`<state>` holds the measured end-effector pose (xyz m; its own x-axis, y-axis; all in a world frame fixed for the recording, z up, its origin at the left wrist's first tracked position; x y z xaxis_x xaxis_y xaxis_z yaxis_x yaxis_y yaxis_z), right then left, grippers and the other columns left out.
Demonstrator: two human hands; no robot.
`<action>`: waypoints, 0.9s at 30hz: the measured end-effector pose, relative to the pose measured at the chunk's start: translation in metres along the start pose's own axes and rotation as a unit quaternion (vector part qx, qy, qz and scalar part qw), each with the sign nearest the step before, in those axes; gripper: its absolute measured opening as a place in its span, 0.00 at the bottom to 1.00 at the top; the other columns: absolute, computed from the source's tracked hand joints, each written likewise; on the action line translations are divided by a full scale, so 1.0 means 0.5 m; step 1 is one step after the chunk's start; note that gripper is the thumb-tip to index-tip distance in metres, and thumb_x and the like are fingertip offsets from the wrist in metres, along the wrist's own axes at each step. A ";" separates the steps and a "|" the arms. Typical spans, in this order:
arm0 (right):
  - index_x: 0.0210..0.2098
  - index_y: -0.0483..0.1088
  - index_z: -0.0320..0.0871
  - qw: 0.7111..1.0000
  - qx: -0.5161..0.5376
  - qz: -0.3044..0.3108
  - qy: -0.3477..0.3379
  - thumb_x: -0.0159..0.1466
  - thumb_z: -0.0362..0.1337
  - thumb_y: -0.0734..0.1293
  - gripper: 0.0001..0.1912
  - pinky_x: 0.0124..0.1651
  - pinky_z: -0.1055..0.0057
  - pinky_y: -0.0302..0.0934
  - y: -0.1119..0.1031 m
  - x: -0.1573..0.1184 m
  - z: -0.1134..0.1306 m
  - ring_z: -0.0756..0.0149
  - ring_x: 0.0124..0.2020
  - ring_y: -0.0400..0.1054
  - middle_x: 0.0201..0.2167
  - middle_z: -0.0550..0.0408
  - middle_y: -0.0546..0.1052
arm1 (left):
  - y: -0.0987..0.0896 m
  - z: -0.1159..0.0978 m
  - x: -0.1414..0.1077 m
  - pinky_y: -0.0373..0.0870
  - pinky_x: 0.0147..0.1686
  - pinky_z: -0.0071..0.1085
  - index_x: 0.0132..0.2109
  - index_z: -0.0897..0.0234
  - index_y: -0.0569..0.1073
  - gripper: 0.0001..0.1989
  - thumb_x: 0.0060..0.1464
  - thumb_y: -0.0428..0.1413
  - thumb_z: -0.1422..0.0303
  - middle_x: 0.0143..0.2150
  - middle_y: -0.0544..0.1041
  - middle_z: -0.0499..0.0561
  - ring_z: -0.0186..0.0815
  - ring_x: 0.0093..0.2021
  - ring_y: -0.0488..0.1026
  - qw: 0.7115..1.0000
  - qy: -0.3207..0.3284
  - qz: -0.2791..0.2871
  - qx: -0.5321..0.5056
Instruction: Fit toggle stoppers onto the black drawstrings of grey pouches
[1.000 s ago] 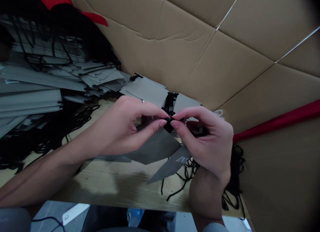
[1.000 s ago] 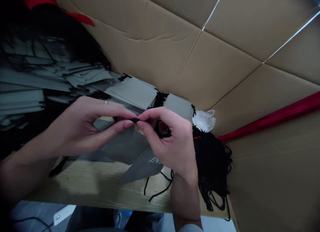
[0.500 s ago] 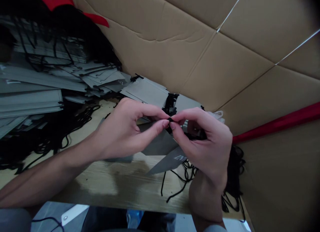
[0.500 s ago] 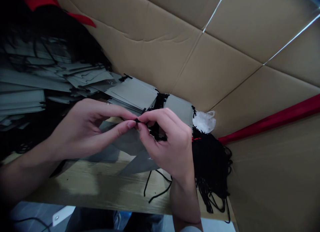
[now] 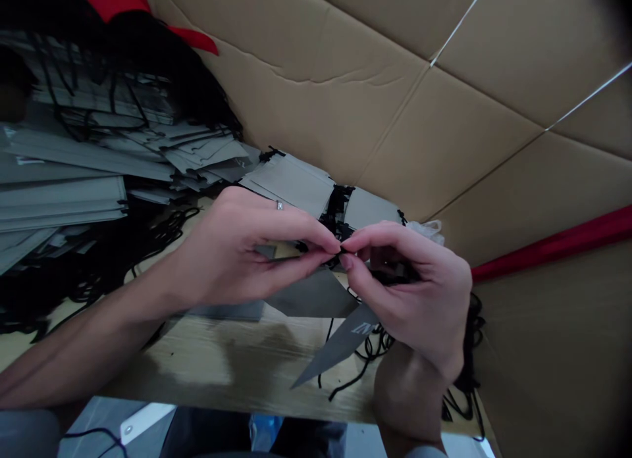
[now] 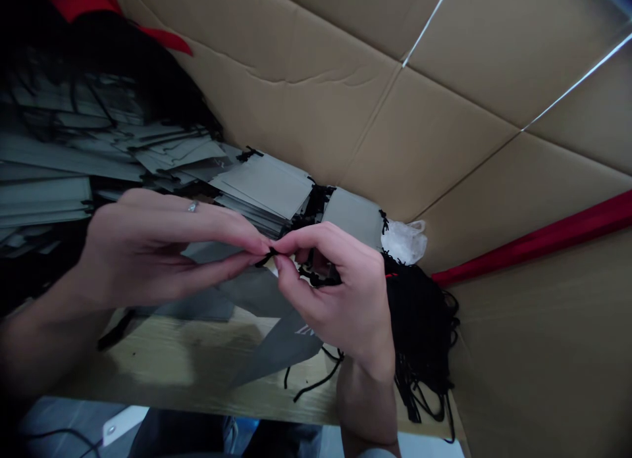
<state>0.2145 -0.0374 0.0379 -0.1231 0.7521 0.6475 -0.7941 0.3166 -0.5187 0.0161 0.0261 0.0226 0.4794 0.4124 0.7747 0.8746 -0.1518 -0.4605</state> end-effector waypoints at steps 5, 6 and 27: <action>0.41 0.82 0.48 1.000 0.009 0.014 0.006 0.66 0.25 0.76 0.11 0.31 0.70 0.67 -0.003 -0.002 -0.005 0.72 0.30 0.71 0.33 0.63 0.82 | -0.001 0.008 0.005 0.80 0.31 0.29 0.46 0.51 0.86 0.04 0.69 0.67 0.68 0.39 0.91 0.43 0.31 0.31 0.86 1.000 0.014 0.001 -0.023; 0.41 0.82 0.48 1.000 0.010 0.016 0.005 0.67 0.25 0.76 0.11 0.31 0.71 0.67 -0.003 -0.003 -0.007 0.72 0.30 0.71 0.34 0.63 0.82 | -0.001 0.010 0.006 0.79 0.30 0.28 0.46 0.51 0.86 0.04 0.69 0.67 0.69 0.38 0.91 0.43 0.31 0.30 0.86 0.999 0.015 0.003 -0.028; 0.41 0.80 0.49 0.999 0.006 0.035 -0.019 0.64 0.22 0.72 0.14 0.35 0.66 0.70 0.014 -0.004 -0.006 0.68 0.34 0.74 0.36 0.59 0.83 | 0.011 0.000 -0.015 0.75 0.33 0.29 0.43 0.55 0.80 0.06 0.63 0.65 0.73 0.32 0.86 0.42 0.31 0.29 0.82 0.997 0.059 -0.008 0.053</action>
<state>0.2110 -0.0346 0.0313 -0.2014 0.7490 0.6312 -0.7903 0.2564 -0.5564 0.0172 0.0221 0.0143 0.4767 0.3042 0.8247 0.8723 -0.0476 -0.4867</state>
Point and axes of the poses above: each hand's wrist, its own x-axis towards the middle knuckle, its own y-axis out of the palm, z = x × y, the point moved 4 cm from there along x, towards the middle knuckle
